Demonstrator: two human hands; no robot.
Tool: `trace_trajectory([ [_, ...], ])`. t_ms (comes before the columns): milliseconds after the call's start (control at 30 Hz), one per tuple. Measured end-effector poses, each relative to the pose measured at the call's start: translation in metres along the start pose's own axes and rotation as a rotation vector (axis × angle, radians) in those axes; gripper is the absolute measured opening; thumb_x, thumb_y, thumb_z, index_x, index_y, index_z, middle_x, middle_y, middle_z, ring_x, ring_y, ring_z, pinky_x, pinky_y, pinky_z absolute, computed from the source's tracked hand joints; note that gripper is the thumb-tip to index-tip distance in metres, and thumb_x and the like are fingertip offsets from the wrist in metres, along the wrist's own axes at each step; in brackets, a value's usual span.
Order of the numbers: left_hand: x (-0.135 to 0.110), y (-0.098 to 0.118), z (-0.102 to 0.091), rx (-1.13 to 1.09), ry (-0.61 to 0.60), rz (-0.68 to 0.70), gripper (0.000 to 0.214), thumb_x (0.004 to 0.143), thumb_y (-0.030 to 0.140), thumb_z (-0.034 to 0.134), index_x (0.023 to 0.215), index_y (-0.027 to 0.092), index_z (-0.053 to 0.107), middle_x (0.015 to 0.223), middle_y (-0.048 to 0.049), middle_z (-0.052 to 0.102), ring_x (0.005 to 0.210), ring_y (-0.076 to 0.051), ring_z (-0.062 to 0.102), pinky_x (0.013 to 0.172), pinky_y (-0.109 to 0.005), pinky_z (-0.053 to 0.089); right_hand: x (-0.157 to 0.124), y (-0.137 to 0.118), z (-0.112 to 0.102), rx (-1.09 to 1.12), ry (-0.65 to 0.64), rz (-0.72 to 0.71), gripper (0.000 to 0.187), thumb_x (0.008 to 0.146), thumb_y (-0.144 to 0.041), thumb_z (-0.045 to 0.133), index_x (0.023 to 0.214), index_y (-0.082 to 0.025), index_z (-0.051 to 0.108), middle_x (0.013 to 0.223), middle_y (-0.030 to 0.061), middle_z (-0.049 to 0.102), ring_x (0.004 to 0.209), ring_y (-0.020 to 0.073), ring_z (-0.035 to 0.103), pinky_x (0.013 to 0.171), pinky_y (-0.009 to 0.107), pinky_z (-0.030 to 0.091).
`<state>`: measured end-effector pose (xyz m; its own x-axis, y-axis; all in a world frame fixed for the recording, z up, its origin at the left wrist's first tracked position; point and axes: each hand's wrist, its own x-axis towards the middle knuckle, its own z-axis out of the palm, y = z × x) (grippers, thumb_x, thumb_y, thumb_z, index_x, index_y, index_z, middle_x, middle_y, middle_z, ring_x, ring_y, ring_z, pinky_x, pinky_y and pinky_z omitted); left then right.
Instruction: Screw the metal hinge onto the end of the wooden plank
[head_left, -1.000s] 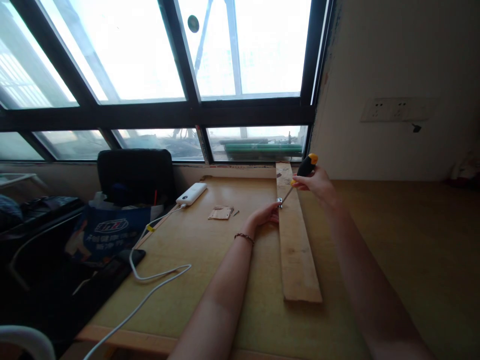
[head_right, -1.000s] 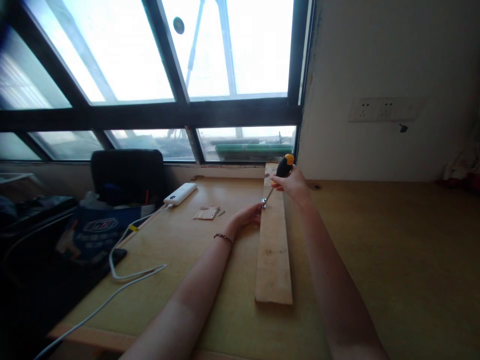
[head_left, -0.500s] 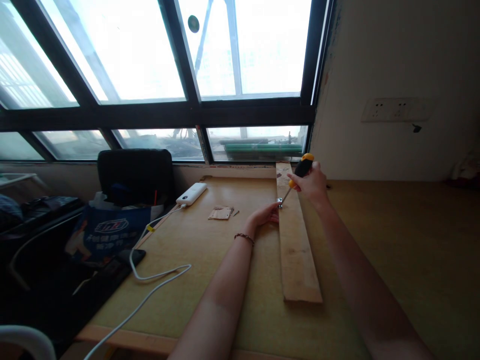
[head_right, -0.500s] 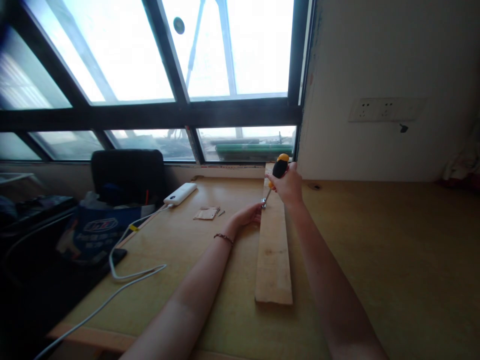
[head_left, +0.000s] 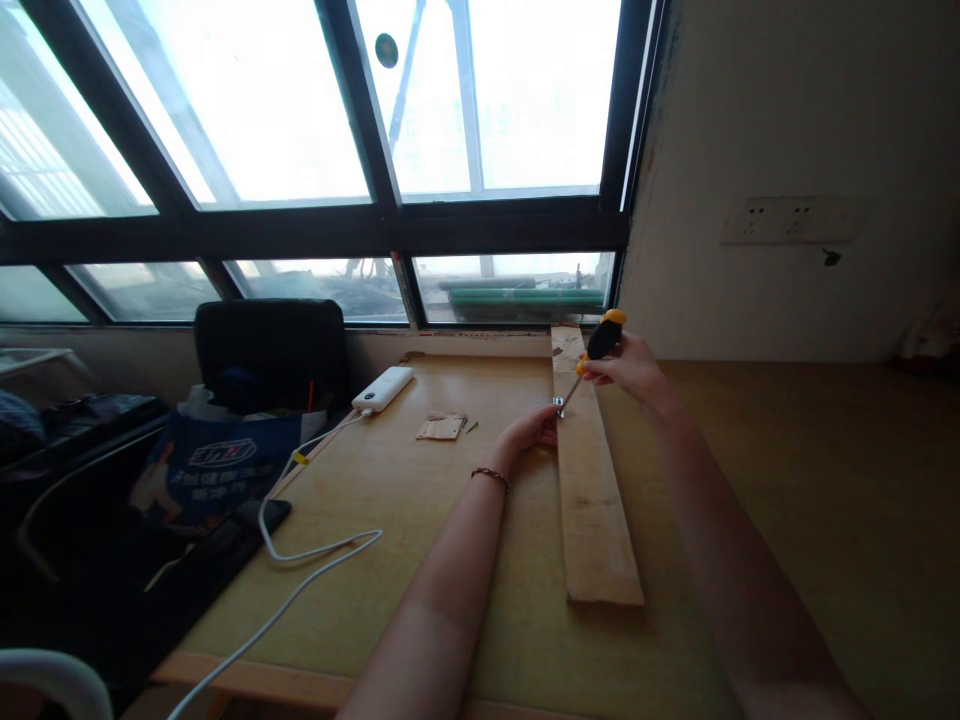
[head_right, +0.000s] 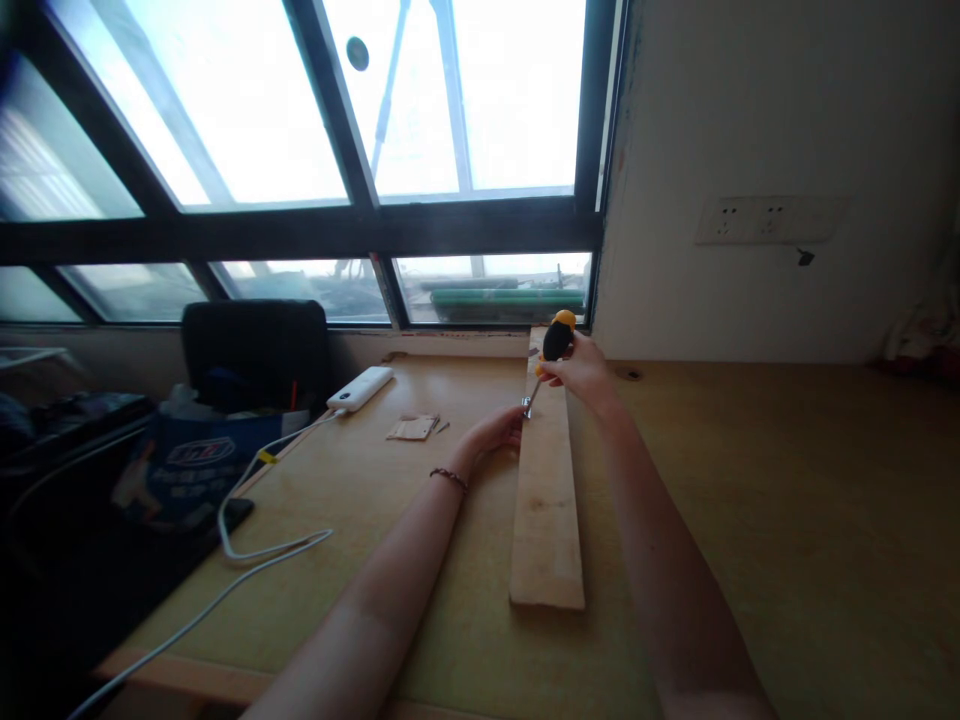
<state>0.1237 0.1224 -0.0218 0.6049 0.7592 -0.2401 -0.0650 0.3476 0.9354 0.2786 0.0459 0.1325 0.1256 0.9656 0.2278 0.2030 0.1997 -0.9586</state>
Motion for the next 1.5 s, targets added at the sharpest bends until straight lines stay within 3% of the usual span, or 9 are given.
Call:
trace_trajectory([
  [233, 0.001, -0.002, 0.000, -0.035, -0.019, 0.063, 0.025, 0.074, 0.033, 0.056, 0.090, 0.013, 0.057, 0.079, -0.0089, 0.065, 0.060, -0.015, 0.061, 0.055, -0.027, 0.051, 0.005, 0.006, 0.001, -0.011, 0.046, -0.004, 0.028, 0.057, -0.006, 0.071, 0.076, -0.013, 0.053, 0.067, 0.0037, 0.065, 0.048, 0.0147, 0.063, 0.038, 0.020, 0.050],
  [600, 0.004, -0.003, -0.002, -0.135, -0.024, 0.088, 0.023, 0.072, 0.027, 0.059, 0.089, 0.013, 0.058, 0.086, -0.0106, 0.065, 0.066, -0.016, 0.063, 0.063, -0.030, 0.052, 0.009, 0.012, 0.003, -0.102, 0.085, -0.068, 0.030, 0.055, -0.018, 0.074, 0.076, -0.015, 0.053, 0.069, 0.0045, 0.066, 0.050, 0.0172, 0.064, 0.042, 0.025, 0.052],
  [867, 0.007, -0.006, 0.001, -0.163, 0.030, 0.136, 0.018, 0.072, 0.023, 0.059, 0.086, 0.013, 0.057, 0.083, -0.0099, 0.065, 0.064, -0.015, 0.063, 0.062, -0.029, 0.052, 0.007, 0.017, 0.012, -0.584, 0.423, -0.267, 0.040, 0.056, -0.050, 0.068, 0.074, -0.018, 0.053, 0.070, 0.0065, 0.065, 0.071, 0.0254, 0.065, 0.063, 0.035, 0.050],
  [1033, 0.008, -0.006, 0.000, -0.139, 0.034, 0.127, 0.022, 0.071, 0.025, 0.061, 0.089, 0.013, 0.056, 0.081, -0.0091, 0.064, 0.064, -0.015, 0.063, 0.062, -0.028, 0.053, 0.005, 0.018, 0.014, -0.517, 0.498, -0.315, 0.039, 0.062, -0.051, 0.062, 0.082, -0.018, 0.053, 0.070, 0.0053, 0.064, 0.068, 0.0237, 0.064, 0.062, 0.033, 0.048],
  [1233, 0.006, -0.006, 0.001, -0.134, 0.019, 0.147, 0.022, 0.071, 0.025, 0.060, 0.089, 0.013, 0.056, 0.082, -0.0101, 0.065, 0.065, -0.016, 0.063, 0.061, -0.028, 0.052, -0.010, 0.006, -0.013, -0.413, 0.591, -0.398, 0.046, 0.070, -0.050, 0.056, 0.098, -0.014, 0.051, 0.081, 0.0081, 0.064, 0.073, 0.0237, 0.063, 0.067, 0.036, 0.049],
  [1333, 0.004, -0.005, 0.002, -0.149, 0.019, 0.142, 0.021, 0.071, 0.023, 0.060, 0.088, 0.012, 0.056, 0.083, -0.0109, 0.065, 0.067, -0.017, 0.064, 0.062, -0.030, 0.053, -0.036, 0.017, -0.032, -0.566, 0.512, -0.494, 0.037, 0.073, -0.042, 0.058, 0.099, -0.016, 0.053, 0.091, 0.0092, 0.063, 0.084, 0.0241, 0.061, 0.077, 0.037, 0.048],
  [1433, 0.002, -0.004, 0.004, -0.155, 0.005, 0.144, 0.022, 0.071, 0.022, 0.060, 0.089, 0.011, 0.058, 0.083, -0.0115, 0.066, 0.070, -0.018, 0.064, 0.064, -0.030, 0.052, -0.065, 0.051, -0.053, -0.775, 0.186, -0.636, 0.022, 0.079, -0.027, 0.053, 0.100, -0.022, 0.056, 0.106, 0.0087, 0.061, 0.101, 0.0222, 0.057, 0.089, 0.036, 0.044],
  [1500, 0.002, -0.004, 0.004, -0.162, -0.012, 0.157, 0.021, 0.072, 0.022, 0.059, 0.090, 0.011, 0.059, 0.084, -0.0118, 0.066, 0.071, -0.018, 0.065, 0.064, -0.029, 0.053, -0.080, 0.083, -0.069, -0.898, -0.041, -0.684, 0.022, 0.082, -0.018, 0.046, 0.099, -0.023, 0.059, 0.114, 0.0092, 0.059, 0.109, 0.0217, 0.053, 0.094, 0.036, 0.042],
])
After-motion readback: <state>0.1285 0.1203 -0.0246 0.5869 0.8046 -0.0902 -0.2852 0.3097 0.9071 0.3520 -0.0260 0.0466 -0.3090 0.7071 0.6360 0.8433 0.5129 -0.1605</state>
